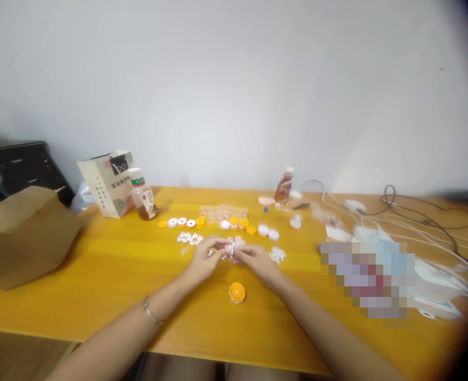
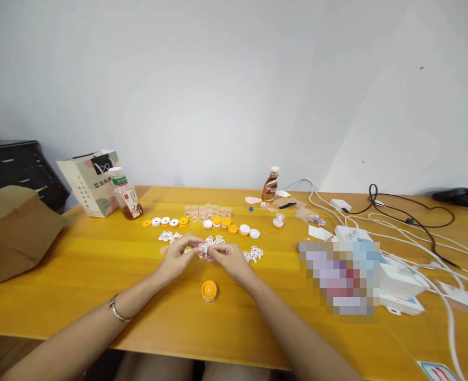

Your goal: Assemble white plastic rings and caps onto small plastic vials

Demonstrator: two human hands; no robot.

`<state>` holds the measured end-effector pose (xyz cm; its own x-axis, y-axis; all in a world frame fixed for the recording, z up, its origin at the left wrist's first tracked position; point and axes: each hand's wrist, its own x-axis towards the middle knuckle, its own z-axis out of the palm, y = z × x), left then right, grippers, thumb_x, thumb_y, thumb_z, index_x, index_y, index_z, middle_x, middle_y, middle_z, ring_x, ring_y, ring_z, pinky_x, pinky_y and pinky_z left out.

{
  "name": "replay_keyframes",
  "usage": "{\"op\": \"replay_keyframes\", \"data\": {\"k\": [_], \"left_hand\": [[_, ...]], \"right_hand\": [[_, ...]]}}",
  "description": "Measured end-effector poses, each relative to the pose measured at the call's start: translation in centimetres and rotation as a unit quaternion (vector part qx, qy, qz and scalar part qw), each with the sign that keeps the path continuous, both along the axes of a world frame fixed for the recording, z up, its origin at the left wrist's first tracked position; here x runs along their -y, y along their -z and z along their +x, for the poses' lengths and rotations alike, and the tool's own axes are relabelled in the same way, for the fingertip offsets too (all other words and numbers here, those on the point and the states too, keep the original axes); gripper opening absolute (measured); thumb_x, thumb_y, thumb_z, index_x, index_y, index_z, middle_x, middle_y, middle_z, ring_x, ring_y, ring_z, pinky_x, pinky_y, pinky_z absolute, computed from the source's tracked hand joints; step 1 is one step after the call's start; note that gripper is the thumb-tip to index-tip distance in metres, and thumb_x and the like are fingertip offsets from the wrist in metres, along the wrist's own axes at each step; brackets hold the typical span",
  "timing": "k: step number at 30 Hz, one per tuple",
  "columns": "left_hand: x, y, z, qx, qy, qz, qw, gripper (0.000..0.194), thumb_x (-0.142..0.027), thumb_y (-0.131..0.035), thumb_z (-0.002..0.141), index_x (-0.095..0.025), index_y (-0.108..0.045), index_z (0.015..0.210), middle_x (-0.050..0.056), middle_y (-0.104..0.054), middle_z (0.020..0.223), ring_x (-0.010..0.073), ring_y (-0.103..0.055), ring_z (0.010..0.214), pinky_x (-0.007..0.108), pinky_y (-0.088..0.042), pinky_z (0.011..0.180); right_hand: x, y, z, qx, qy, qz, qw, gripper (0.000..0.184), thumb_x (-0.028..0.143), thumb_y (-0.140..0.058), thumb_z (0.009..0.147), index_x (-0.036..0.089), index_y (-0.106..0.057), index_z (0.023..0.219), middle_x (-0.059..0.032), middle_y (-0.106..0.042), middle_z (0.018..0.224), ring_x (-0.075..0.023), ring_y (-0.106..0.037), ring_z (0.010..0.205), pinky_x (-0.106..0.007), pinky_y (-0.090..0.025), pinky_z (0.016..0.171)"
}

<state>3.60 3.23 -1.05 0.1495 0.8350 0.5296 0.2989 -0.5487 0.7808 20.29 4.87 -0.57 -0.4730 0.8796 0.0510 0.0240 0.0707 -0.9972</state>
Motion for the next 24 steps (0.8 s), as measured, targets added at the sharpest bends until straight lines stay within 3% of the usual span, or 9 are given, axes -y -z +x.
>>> {"op": "replay_keyframes", "data": {"k": [8, 15, 24], "left_hand": [[-0.2, 0.08, -0.05, -0.016, -0.015, 0.025, 0.999, 0.014, -0.022, -0.054, 0.075, -0.017, -0.061, 0.086, 0.003, -0.053, 0.081, 0.0123, -0.051, 0.072, 0.025, -0.042, 0.07], [-0.15, 0.34, 0.12, -0.002, -0.017, -0.017, 1.0, 0.015, -0.023, -0.053, 0.075, -0.016, -0.06, 0.087, 0.003, -0.058, 0.078, 0.0131, -0.053, 0.073, 0.025, -0.041, 0.07], [-0.14, 0.62, 0.36, 0.009, -0.018, -0.031, 0.999, 0.014, -0.023, -0.054, 0.075, -0.015, -0.059, 0.086, 0.003, -0.058, 0.08, 0.0133, -0.053, 0.074, 0.025, -0.042, 0.07]], "right_hand": [[0.33, -0.21, -0.15, -0.025, -0.002, -0.013, 1.0, 0.026, 0.041, -0.061, 0.065, 0.02, -0.069, 0.079, -0.0029, -0.068, 0.078, -0.0172, -0.06, 0.077, -0.034, -0.046, 0.079], [0.26, -0.12, -0.03, -0.04, -0.02, -0.032, 0.998, 0.031, 0.041, -0.062, 0.065, 0.02, -0.067, 0.088, -0.0037, -0.067, 0.086, -0.0181, -0.059, 0.086, -0.035, -0.044, 0.084], [0.03, 0.22, -0.12, -0.029, -0.011, -0.022, 0.999, 0.028, 0.04, -0.065, 0.063, 0.018, -0.068, 0.081, -0.004, -0.067, 0.085, -0.0169, -0.059, 0.081, -0.034, -0.045, 0.081]]}}
